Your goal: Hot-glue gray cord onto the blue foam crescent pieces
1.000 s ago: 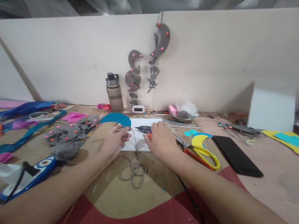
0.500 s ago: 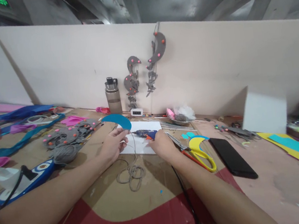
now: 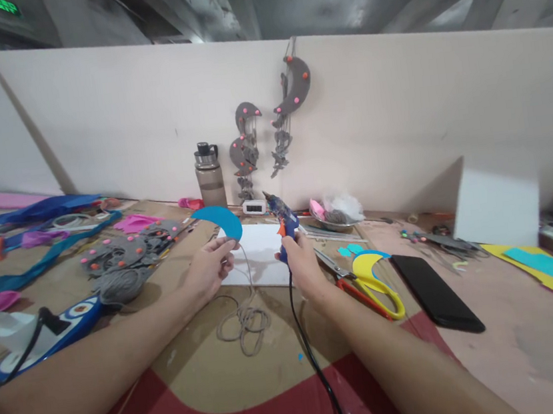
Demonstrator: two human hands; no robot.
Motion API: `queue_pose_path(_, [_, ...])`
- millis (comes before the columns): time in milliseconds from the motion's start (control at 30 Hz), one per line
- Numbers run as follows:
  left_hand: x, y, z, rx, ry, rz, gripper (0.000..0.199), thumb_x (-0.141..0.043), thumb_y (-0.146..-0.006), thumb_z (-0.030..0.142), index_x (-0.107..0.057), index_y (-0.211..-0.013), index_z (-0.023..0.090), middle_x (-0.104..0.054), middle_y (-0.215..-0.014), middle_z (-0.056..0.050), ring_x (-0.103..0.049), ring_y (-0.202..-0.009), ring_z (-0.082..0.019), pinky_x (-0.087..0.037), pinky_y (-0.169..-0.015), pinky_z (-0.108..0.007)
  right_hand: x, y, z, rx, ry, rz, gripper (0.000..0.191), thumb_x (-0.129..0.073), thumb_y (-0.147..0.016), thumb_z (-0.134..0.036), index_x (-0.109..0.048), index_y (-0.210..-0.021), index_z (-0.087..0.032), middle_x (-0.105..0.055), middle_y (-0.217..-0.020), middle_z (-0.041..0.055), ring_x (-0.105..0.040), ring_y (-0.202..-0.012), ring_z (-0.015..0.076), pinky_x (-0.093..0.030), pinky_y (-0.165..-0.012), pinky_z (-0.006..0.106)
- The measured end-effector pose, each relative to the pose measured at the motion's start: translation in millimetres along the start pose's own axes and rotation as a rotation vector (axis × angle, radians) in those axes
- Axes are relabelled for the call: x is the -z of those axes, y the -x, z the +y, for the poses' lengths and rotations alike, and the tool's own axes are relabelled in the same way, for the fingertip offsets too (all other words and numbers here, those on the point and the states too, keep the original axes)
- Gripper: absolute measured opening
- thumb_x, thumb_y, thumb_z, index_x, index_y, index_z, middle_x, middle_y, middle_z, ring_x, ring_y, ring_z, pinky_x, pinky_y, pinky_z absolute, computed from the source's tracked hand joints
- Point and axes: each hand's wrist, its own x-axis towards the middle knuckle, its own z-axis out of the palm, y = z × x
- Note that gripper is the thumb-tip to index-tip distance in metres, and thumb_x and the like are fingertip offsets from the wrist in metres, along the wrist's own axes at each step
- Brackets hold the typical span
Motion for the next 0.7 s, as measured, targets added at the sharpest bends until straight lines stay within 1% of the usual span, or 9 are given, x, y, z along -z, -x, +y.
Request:
queue_pose_path(67, [0.1,-0.4,-0.4,-0.009,0.001,0.007,0.027,-0.071,-0.062,0.035,-0.06,-0.077,0.016,-0.061,-0.078,-0.001,-0.042,-0.044,-0.002,-0.02,-0.036,-0.017,-2.0,3.7,2.8,0.0,-0.076,-0.027,0.017,-0.055,-0.066,-0.027,-0.05,-0.082,-0.02,-0.048,-0.073,-0.0035,-0.049,-0.062,0.0088,-0.052,-0.059,0.025])
queue_pose_path(167, [-0.7,-1.2,-1.4,-0.07,-0.022,0.036,0.025,-0.071,-0.062,0.034,-0.063,-0.077,0.016,-0.062,-0.075,-0.002,-0.044,-0.049,-0.004,-0.026,-0.041,-0.018,-3.9,10.4,0.8,0.032,-0.076,-0.075,0.019,-0.055,-0.069,-0.027,-0.049,-0.087,-0.021,-0.051,-0.079,-0.0018,-0.053,-0.068,0.0103,-0.051,-0.057,0.024])
queue_pose_path(267, [-1.9,-1.9,-2.5,-0.15,-0.064,0.061,0.023,-0.071,-0.061,0.033,-0.066,-0.074,0.015,-0.063,-0.073,-0.002,-0.049,-0.058,-0.007,-0.033,-0.05,-0.019,-7.0,20.7,-6.5,0.149,-0.063,-0.157,0.022,-0.053,-0.074,-0.028,-0.047,-0.095,-0.022,-0.054,-0.09,0.0006,-0.055,-0.074,0.0122,-0.05,-0.055,0.024])
queue_pose_path(333, [-2.0,-2.3,-3.3,-0.164,-0.072,0.052,0.022,-0.072,-0.06,0.033,-0.066,-0.073,0.015,-0.064,-0.074,-0.003,-0.051,-0.062,-0.009,-0.035,-0.054,-0.02,-9.6,28.8,-11.2,0.241,-0.036,-0.219,0.022,-0.051,-0.077,-0.027,-0.046,-0.098,-0.022,-0.056,-0.098,0.0025,-0.054,-0.074,0.012,-0.049,-0.055,0.025])
queue_pose_path(400, [-1.5,-3.0,-4.3,-0.145,-0.062,0.046,0.023,-0.072,-0.06,0.033,-0.066,-0.072,0.014,-0.064,-0.073,-0.003,-0.051,-0.061,-0.009,-0.034,-0.054,-0.02,-11.2,36.3,-13.7,0.291,0.04,-0.281,0.019,-0.049,-0.079,-0.026,-0.048,-0.098,-0.021,-0.058,-0.099,0.0037,-0.053,-0.067,0.0107,-0.047,-0.054,0.025])
queue_pose_path(433, [-1.0,-3.5,-4.9,-0.133,-0.059,0.046,0.023,-0.072,-0.06,0.034,-0.066,-0.072,0.014,-0.063,-0.071,-0.003,-0.049,-0.059,-0.008,-0.033,-0.052,-0.02,-11.4,39.2,-13.8,0.302,0.093,-0.301,0.018,-0.048,-0.08,-0.026,-0.049,-0.098,-0.021,-0.059,-0.095,0.0034,-0.052,-0.063,0.0099,-0.045,-0.053,0.025])
queue_pose_path(533, [0.6,-5.5,-6.9,-0.109,-0.049,0.051,0.024,-0.073,-0.06,0.034,-0.066,-0.071,0.014,-0.06,-0.066,-0.001,-0.045,-0.053,-0.007,-0.029,-0.048,-0.019,-9.4,43.5,-11.0,0.342,0.293,-0.292,0.018,-0.046,-0.082,-0.027,-0.053,-0.098,-0.02,-0.059,-0.083,0.001,-0.048,-0.055,0.0097,-0.043,-0.054,0.026])
queue_pose_path(633, [1.1,-7.2,-7.5,-0.113,-0.01,0.076,0.022,-0.073,-0.058,0.031,-0.065,-0.07,0.014,-0.06,-0.068,-0.002,-0.046,-0.055,-0.007,-0.032,-0.05,-0.019,-5.8,41.6,-7.2,0.428,0.493,-0.27,0.019,-0.046,-0.082,-0.026,-0.055,-0.098,-0.02,-0.061,-0.087,0.0027,-0.052,-0.067,0.0136,-0.044,-0.068,0.029])
queue_pose_path(700, [0.8,-7.6,-6.9,-0.121,0.003,0.09,0.022,-0.073,-0.057,0.03,-0.065,-0.069,0.014,-0.061,-0.069,-0.002,-0.046,-0.056,-0.007,-0.033,-0.051,-0.019,-4.1,39.1,-5.2,0.464,0.562,-0.283,0.02,-0.045,-0.082,-0.026,-0.055,-0.099,-0.02,-0.061,-0.092,0.0046,-0.054,-0.078,0.0165,-0.042,-0.076,0.032])
